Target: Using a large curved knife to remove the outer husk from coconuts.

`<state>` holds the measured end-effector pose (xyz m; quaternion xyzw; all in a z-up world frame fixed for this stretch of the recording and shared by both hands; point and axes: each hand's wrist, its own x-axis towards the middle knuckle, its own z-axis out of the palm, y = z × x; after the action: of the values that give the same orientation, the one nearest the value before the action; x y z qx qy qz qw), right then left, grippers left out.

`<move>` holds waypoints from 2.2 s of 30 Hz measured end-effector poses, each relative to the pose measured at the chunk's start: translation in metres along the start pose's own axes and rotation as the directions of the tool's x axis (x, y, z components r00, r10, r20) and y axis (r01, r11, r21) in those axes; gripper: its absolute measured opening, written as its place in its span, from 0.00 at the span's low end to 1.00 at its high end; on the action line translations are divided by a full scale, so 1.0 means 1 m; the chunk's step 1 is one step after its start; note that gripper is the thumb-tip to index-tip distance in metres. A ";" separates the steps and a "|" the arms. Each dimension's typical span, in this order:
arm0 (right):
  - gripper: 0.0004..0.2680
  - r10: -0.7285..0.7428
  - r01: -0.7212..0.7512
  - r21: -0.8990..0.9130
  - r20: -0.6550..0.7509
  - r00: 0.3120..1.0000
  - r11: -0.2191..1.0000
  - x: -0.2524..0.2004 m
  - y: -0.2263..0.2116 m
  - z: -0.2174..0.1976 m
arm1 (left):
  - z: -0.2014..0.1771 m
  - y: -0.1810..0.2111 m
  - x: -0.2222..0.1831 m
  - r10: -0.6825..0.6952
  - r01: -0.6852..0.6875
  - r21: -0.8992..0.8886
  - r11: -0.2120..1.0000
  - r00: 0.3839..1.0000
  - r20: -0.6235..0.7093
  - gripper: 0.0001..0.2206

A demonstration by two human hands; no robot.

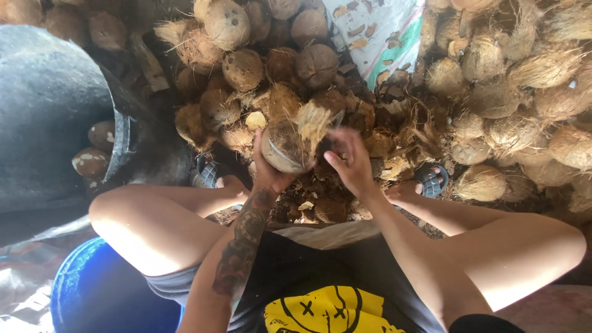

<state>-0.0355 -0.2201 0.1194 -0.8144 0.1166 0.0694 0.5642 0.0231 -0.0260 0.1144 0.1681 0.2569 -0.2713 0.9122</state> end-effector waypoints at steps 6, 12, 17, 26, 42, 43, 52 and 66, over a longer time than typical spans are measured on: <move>0.09 -0.515 0.534 0.331 -0.152 0.844 0.778 0.011 -0.059 -0.011 | 0.019 -0.015 -0.024 -0.137 0.095 0.373 0.923 0.987 0.087 0.43; 0.20 -0.362 0.459 0.275 -0.338 0.869 0.845 -0.007 -0.049 0.009 | 0.029 -0.009 -0.026 -0.222 0.024 0.860 0.509 0.969 0.104 0.47; 0.27 -0.280 0.455 0.453 -0.401 0.872 0.767 -0.010 -0.063 0.022 | -0.013 -0.020 0.005 -0.015 -0.176 0.665 0.725 0.963 0.270 0.40; 0.22 0.183 0.056 0.998 -0.050 0.982 -0.027 -0.001 -0.121 -0.012 | -0.034 -0.017 0.011 -0.157 0.144 0.186 0.972 0.986 0.057 0.43; 0.08 -0.701 0.721 0.336 -0.202 0.684 0.607 -0.021 -0.111 0.003 | -0.077 -0.008 0.025 -0.203 -0.027 0.491 0.871 0.890 0.408 0.33; 0.05 -0.437 0.466 0.735 -0.254 0.863 0.492 -0.020 -0.110 -0.007 | -0.080 -0.004 0.032 -0.335 0.091 0.483 0.871 0.829 0.448 0.35; 0.23 0.068 0.313 0.616 -0.515 0.855 0.723 0.039 -0.049 -0.090 | -0.032 -0.002 -0.006 -0.222 0.042 0.429 0.902 0.899 0.379 0.40; 0.39 0.402 -0.589 -0.272 -0.515 0.757 0.761 0.075 0.202 -0.195 | -0.121 0.024 0.048 0.008 -0.024 0.256 0.966 0.998 0.064 0.41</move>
<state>-0.0206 -0.4790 -0.0120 -0.8474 0.4358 0.0636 0.2966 0.0256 0.0277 -0.0067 0.2785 0.1898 -0.3000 0.8924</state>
